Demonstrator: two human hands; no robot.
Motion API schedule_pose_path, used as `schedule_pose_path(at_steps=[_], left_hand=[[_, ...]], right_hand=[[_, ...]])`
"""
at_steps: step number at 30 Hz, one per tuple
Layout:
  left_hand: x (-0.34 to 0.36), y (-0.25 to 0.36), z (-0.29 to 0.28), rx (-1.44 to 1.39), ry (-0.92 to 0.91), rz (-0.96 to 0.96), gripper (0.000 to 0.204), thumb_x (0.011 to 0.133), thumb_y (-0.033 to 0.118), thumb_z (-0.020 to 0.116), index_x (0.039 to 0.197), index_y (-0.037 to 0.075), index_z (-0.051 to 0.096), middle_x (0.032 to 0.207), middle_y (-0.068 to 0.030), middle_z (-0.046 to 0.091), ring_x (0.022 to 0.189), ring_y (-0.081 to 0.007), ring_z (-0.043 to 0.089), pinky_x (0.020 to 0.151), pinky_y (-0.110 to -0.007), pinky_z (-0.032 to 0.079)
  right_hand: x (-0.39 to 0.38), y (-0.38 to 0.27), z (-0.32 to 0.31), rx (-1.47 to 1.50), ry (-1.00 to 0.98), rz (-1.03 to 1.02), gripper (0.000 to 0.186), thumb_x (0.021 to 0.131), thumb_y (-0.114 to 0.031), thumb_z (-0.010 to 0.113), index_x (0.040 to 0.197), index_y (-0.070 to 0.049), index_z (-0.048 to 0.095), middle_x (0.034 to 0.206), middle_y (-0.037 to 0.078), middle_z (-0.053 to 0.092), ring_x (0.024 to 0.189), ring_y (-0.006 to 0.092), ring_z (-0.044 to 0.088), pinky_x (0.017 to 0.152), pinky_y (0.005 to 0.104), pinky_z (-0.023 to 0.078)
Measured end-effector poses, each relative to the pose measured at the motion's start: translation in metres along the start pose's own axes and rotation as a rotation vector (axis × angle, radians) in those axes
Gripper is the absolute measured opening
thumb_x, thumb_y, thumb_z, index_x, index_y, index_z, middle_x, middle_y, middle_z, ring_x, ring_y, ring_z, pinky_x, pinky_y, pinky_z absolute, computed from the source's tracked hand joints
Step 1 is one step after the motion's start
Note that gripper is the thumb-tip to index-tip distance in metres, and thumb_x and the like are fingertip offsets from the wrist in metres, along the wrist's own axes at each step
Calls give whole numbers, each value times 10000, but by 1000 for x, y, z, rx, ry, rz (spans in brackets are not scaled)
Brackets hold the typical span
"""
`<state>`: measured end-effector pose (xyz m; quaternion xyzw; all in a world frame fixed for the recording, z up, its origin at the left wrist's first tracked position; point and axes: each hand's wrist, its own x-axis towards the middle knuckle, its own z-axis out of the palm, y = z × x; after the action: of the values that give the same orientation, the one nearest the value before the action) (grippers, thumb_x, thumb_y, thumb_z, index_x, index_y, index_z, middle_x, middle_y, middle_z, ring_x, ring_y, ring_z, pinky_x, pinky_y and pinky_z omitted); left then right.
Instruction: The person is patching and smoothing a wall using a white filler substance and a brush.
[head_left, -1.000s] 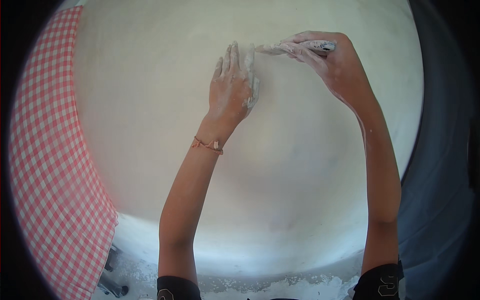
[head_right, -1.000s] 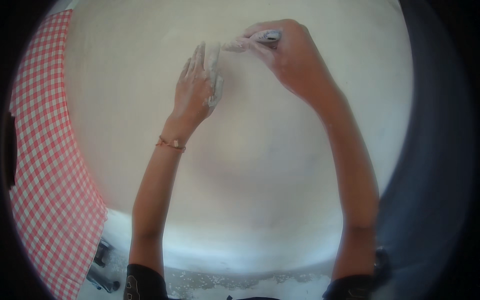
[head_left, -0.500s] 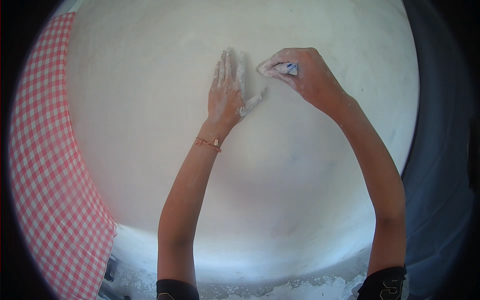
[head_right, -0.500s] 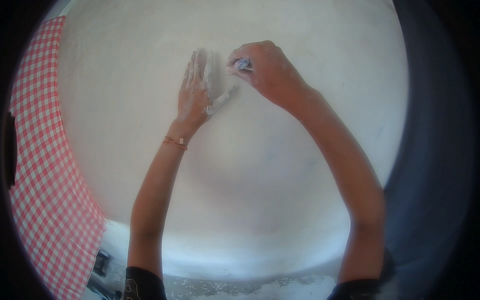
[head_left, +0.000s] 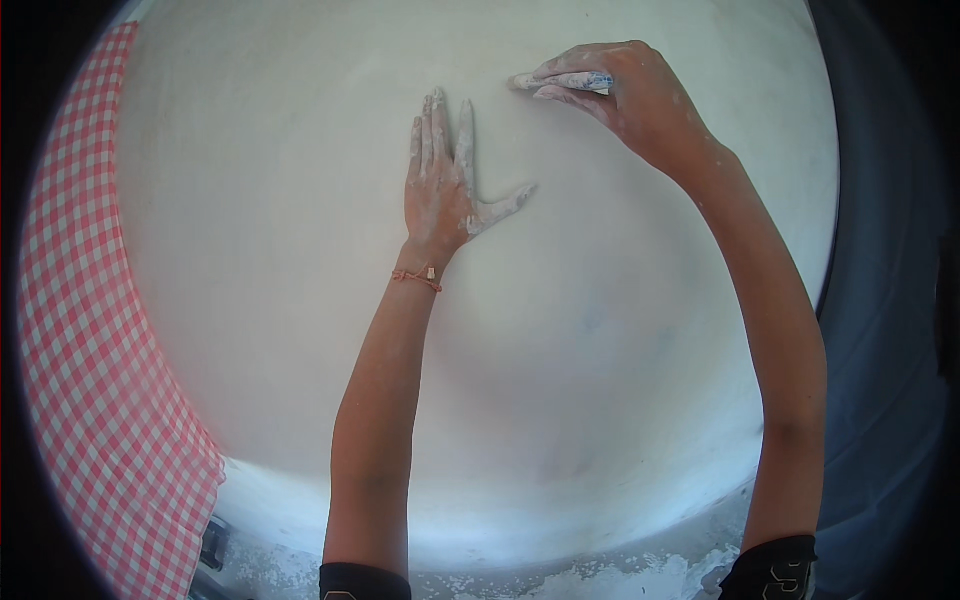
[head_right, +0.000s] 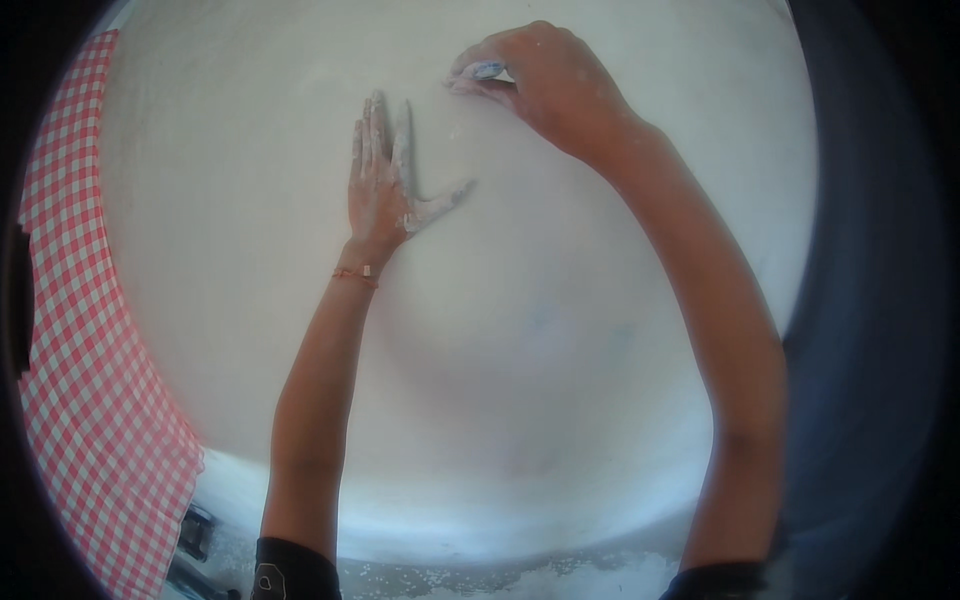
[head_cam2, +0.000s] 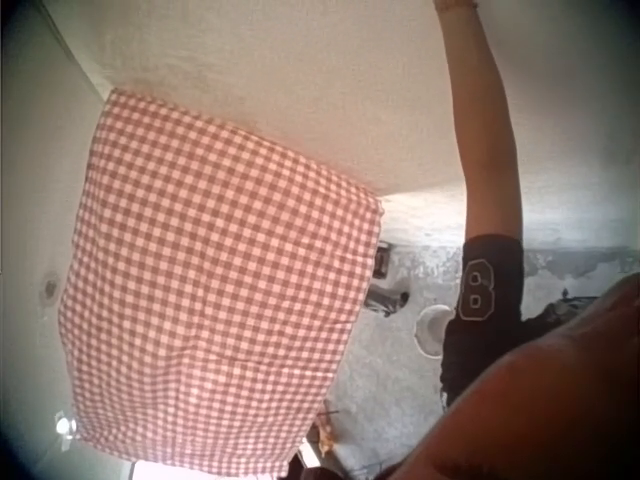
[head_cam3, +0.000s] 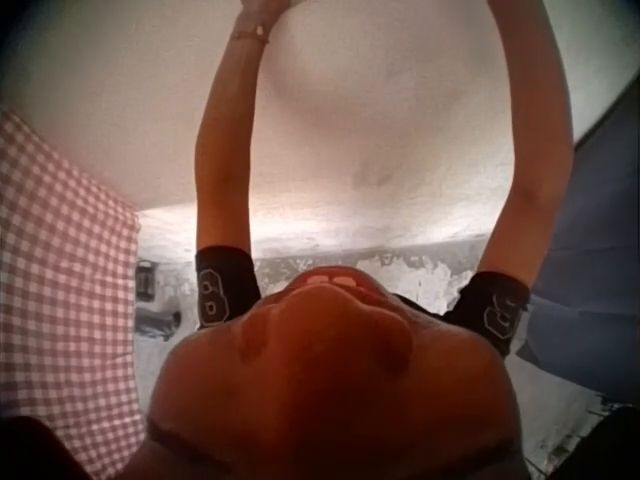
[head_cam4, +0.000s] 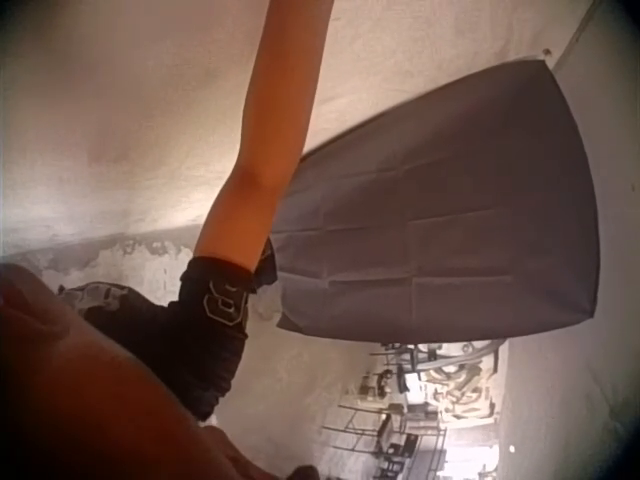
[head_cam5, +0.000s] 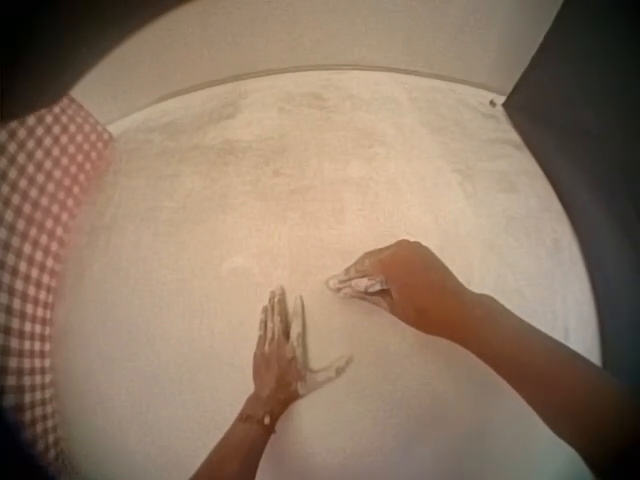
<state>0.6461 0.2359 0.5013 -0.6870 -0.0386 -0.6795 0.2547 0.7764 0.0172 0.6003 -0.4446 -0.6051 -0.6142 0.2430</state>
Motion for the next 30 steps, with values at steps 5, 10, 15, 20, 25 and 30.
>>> schedule_pose_path(at_steps=[5, 10, 15, 20, 25, 30], left_hand=[[-3, -9, 5, 111, -17, 12, 1265, 784, 815, 713, 1628, -50, 340, 1674, -340, 301, 1582, -452, 289, 1306, -510, 267], [-5, -11, 9, 119, -22, 13, 1288, 786, 831, 701, 1629, -64, 321, 1679, -338, 293, 1586, -452, 280, 1308, -511, 260], [-6, -11, 10, 69, -28, -9, 1304, 752, 764, 790, 1666, -13, 278, 1706, -298, 278, 1600, -438, 258, 1309, -520, 252], [-7, -13, 9, 67, -55, -13, 1348, 720, 785, 798, 1668, -15, 271, 1717, -291, 254, 1605, -434, 244, 1314, -516, 243], [-7, -13, 4, 24, -56, 4, 1435, 641, 815, 829, 1660, -32, 278, 1713, -292, 264, 1605, -435, 247, 1310, -521, 251], [-5, -10, -2, -29, -65, 8, 1460, 597, 816, 858, 1649, -35, 308, 1695, -303, 297, 1596, -437, 273, 1297, -535, 276]], right_hand=[[-2, -12, 18, 61, 162, -171, 215, 964, -113, 746, 1165, -120, 821, 1178, 89, 801, 1041, 289, 762, 959, 368, 601], [5, -4, 40, -11, 274, -208, 257, 957, -75, 729, 1200, -105, 809, 1214, 82, 792, 1039, 295, 767, 963, 357, 608], [-4, -7, 46, 73, 61, -22, 252, 950, -110, 755, 1194, -118, 816, 1155, 94, 799, 1006, 321, 747, 958, 393, 593], [-26, -19, 33, 190, -161, 6, 225, 950, -183, 788, 1170, -162, 830, 1010, 83, 787, 950, 313, 659, 953, 427, 543], [-20, -31, 7, 312, -288, 164, 216, 909, -216, 844, 1047, -55, 805, 1003, 124, 770, 950, 300, 686, 909, 410, 558], [16, -37, -12, 588, -603, 258, 342, 877, -258, 883, 981, 18, 711, 983, 175, 742, 910, 297, 708, 847, 392, 558]])
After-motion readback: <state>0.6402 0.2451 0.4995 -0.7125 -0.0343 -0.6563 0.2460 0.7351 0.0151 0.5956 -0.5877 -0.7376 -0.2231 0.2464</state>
